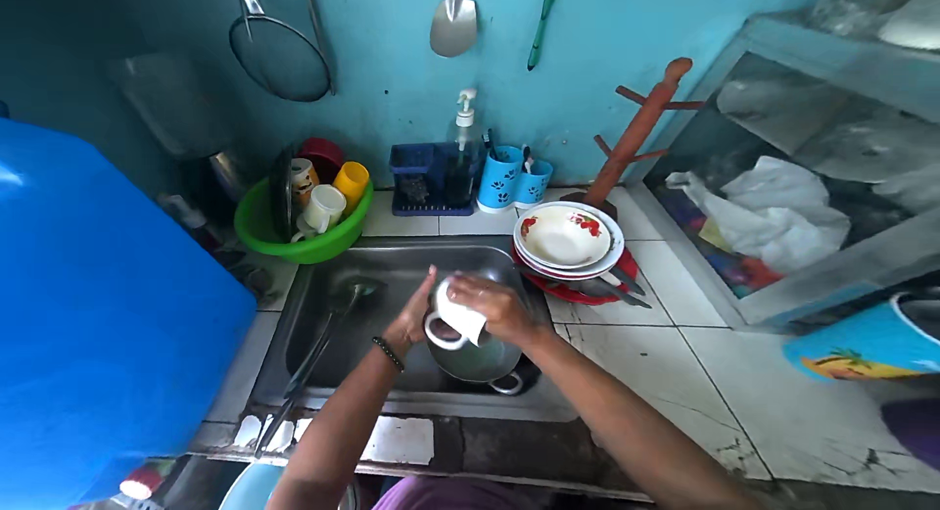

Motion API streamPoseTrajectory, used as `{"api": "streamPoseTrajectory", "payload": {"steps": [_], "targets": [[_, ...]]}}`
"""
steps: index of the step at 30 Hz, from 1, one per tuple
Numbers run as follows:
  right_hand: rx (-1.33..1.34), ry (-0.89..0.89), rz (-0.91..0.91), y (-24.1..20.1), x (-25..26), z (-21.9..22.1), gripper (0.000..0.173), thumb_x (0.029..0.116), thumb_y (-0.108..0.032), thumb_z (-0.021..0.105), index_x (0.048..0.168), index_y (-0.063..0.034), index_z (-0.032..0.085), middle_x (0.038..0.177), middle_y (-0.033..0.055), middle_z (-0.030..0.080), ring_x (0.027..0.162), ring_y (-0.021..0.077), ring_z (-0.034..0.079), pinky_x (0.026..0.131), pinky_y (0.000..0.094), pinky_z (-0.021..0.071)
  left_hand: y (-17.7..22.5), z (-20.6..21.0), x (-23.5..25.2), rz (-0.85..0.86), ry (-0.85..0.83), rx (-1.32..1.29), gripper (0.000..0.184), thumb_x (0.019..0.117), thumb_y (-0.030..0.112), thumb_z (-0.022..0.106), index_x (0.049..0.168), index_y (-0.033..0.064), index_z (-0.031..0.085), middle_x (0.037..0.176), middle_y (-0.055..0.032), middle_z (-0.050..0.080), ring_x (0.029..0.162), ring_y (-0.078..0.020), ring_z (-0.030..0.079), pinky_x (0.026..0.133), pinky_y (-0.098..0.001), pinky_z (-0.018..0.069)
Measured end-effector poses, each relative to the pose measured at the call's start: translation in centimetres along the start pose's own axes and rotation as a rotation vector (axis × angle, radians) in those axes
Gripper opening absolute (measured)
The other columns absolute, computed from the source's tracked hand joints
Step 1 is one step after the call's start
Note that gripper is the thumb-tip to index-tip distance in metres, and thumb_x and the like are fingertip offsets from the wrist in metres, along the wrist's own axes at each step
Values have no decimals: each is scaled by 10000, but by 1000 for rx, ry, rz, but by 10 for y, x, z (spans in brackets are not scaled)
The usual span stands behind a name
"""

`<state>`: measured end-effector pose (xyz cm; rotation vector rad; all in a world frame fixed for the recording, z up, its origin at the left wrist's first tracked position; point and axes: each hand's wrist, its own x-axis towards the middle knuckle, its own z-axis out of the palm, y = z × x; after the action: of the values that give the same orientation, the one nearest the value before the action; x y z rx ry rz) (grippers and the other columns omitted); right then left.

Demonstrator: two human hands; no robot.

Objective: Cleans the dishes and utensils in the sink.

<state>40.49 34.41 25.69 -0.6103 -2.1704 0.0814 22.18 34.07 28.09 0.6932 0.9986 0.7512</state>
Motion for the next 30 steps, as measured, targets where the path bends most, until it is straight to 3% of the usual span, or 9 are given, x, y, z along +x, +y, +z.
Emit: {"api": "streamPoseTrajectory", "payload": {"steps": [4,7,10,13,15,19,24,28,30], "targets": [[-159,49,-231,0,10,3,245,982,12,546,1116,13,752,1180,185,747,1154,335,708,1007,415,562,-7,21,4,215,313,33,485,1093,463,394,1124,54,652,924,-73,659,820,-154,627,721,-350,526],[328,434,461,-12,6,23,249,899,91,577,1082,113,744,1087,197,763,1050,228,744,981,360,579,-10,27,10,451,400,-111,419,1096,332,455,1060,-30,663,877,-115,700,794,-164,682,736,-348,580],[1120,785,1126,-40,11,42,278,1091,-31,286,1150,21,552,921,67,677,838,99,679,767,267,586,-10,29,12,635,356,-116,316,1067,168,452,922,-8,670,731,-46,677,668,-98,663,652,-277,575],[1350,777,1284,-43,9,45,258,1123,-119,267,1199,-56,506,921,51,649,813,110,663,718,293,583,-8,25,14,631,381,-47,243,1041,144,525,953,-18,684,744,-48,664,668,-96,642,651,-272,558],[953,570,1196,-31,10,36,195,1046,49,421,1176,73,564,965,106,666,862,120,670,780,283,582,-5,23,14,537,458,-42,291,1061,217,554,995,-32,689,773,-81,671,688,-126,644,668,-298,557],[92,152,375,-6,2,20,362,873,140,575,1205,91,710,1183,253,726,1113,372,720,996,501,566,-8,15,20,366,617,70,395,1014,380,637,963,-5,709,794,-106,663,709,-173,624,679,-364,526],[-278,104,-249,-5,15,18,246,985,7,547,1121,-2,752,1183,164,751,1134,329,717,989,417,568,-12,18,26,337,544,-97,400,1043,358,579,970,-23,677,850,-120,670,780,-190,643,738,-383,546],[316,543,458,-16,12,36,246,886,100,579,1065,123,745,1101,214,758,1084,255,739,1000,368,576,-11,22,22,587,409,-256,428,1113,309,392,1047,-26,650,868,-121,694,802,-178,691,756,-358,593],[786,804,953,-34,24,44,215,983,93,466,1075,132,656,943,121,743,869,114,725,815,263,606,-7,29,20,760,352,-308,472,1110,264,244,928,36,615,766,-39,670,733,-111,676,724,-301,591]]}}
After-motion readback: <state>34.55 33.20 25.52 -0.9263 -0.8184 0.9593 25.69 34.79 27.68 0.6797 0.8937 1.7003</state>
